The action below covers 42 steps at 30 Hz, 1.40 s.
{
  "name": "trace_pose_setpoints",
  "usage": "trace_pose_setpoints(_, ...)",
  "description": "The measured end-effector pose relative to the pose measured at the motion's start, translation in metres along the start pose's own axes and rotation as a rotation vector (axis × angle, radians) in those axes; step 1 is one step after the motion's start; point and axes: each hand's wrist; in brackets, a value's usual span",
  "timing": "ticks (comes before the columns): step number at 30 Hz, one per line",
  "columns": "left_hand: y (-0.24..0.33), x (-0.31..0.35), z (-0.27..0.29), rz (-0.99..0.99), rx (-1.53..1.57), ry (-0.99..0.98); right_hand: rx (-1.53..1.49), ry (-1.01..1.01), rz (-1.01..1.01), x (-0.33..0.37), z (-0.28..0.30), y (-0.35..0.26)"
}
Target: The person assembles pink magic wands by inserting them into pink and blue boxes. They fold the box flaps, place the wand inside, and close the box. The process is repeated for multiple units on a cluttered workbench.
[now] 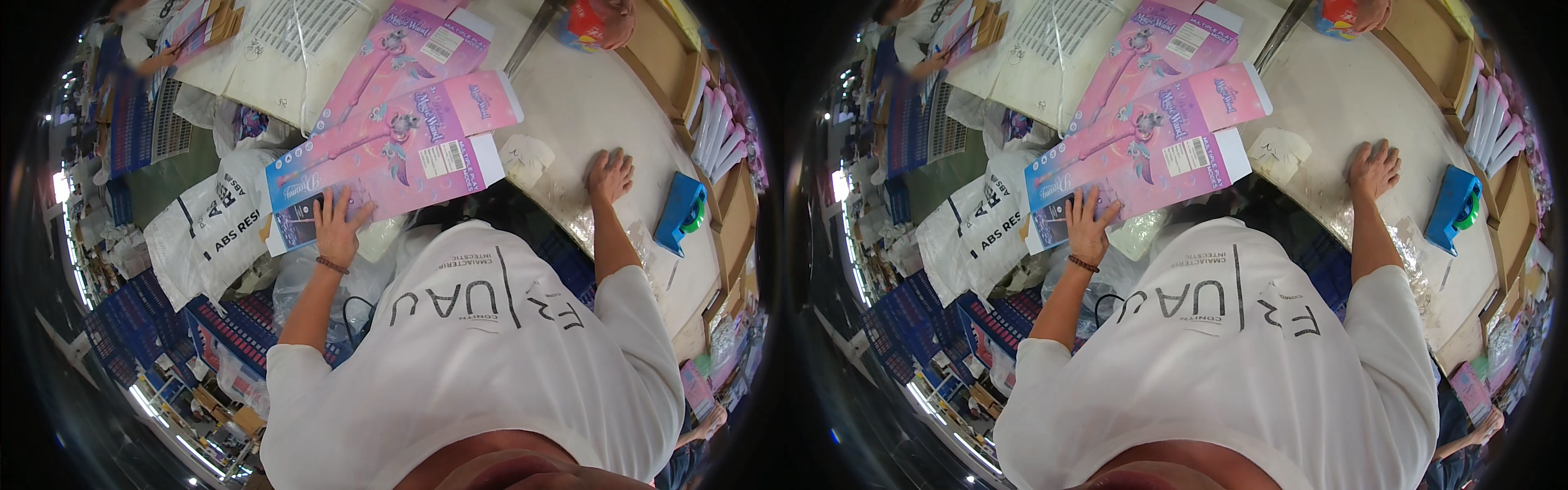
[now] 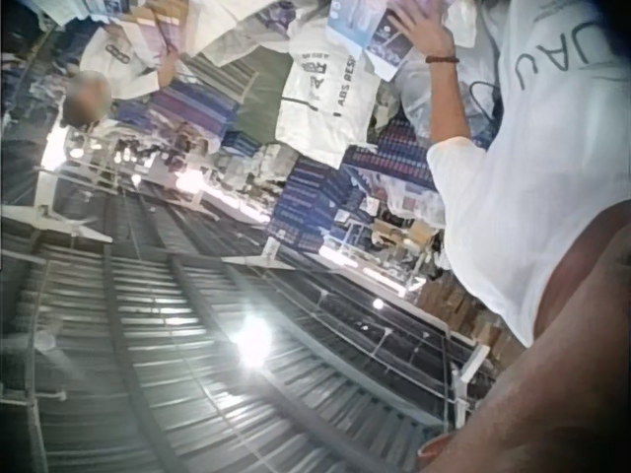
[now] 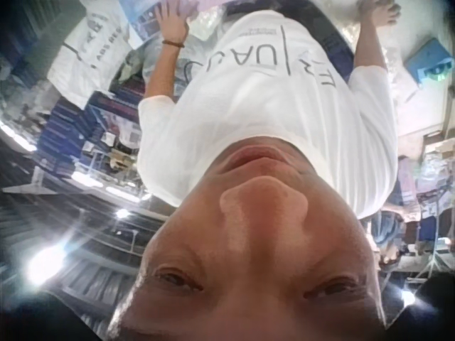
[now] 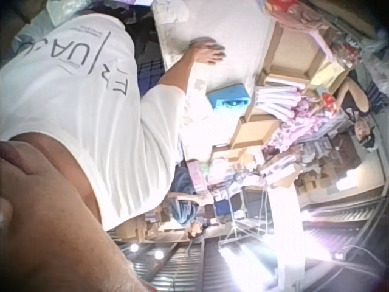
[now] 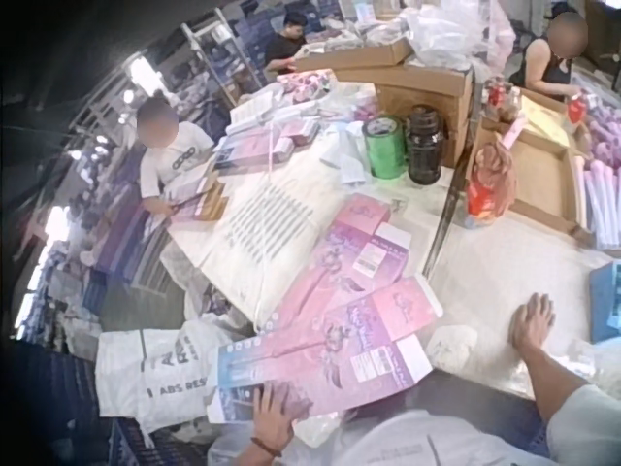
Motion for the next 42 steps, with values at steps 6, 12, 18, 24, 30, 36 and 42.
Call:
trace_pose_setpoints(6, -0.003, 0.022, 0.01, -0.04, 0.001, 0.021, -0.69, -0.069, 0.379, 0.02, 0.083, -0.086)
trace_pose_setpoints(12, -0.007, 0.021, 0.021, -0.085, -0.017, -0.007, -0.779, -0.055, 1.233, 0.129, 0.167, -0.189)
trace_pose_setpoints(18, -0.006, 0.023, 0.023, -0.076, 0.0, -0.018, -0.531, -0.628, 1.479, 0.18, 0.167, -0.209)
trace_pose_setpoints(24, -0.004, 0.021, 0.018, -0.08, 0.012, 0.001, -0.617, -0.594, 1.57, 0.182, 0.159, -0.214)
trace_pose_setpoints(30, -0.005, 0.02, 0.008, -0.07, -0.02, -0.01, -0.375, -0.917, 1.51, 0.162, 0.143, -0.218)
trace_pose_setpoints(36, -0.01, 0.017, 0.001, -0.07, 0.013, -0.018, -0.664, -0.38, 1.108, 0.109, 0.115, -0.239)
trace_pose_setpoints(42, -0.004, 0.016, -0.009, -0.048, 0.043, -0.018, -0.798, -0.535, 0.628, 0.046, 0.101, -0.261)
Point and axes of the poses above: each hand's wrist, its own x-axis away from the middle knuckle, its own z-axis out of the back of the hand, y = z × x, and after that the axes turned 6 degrees about -y, right-handed
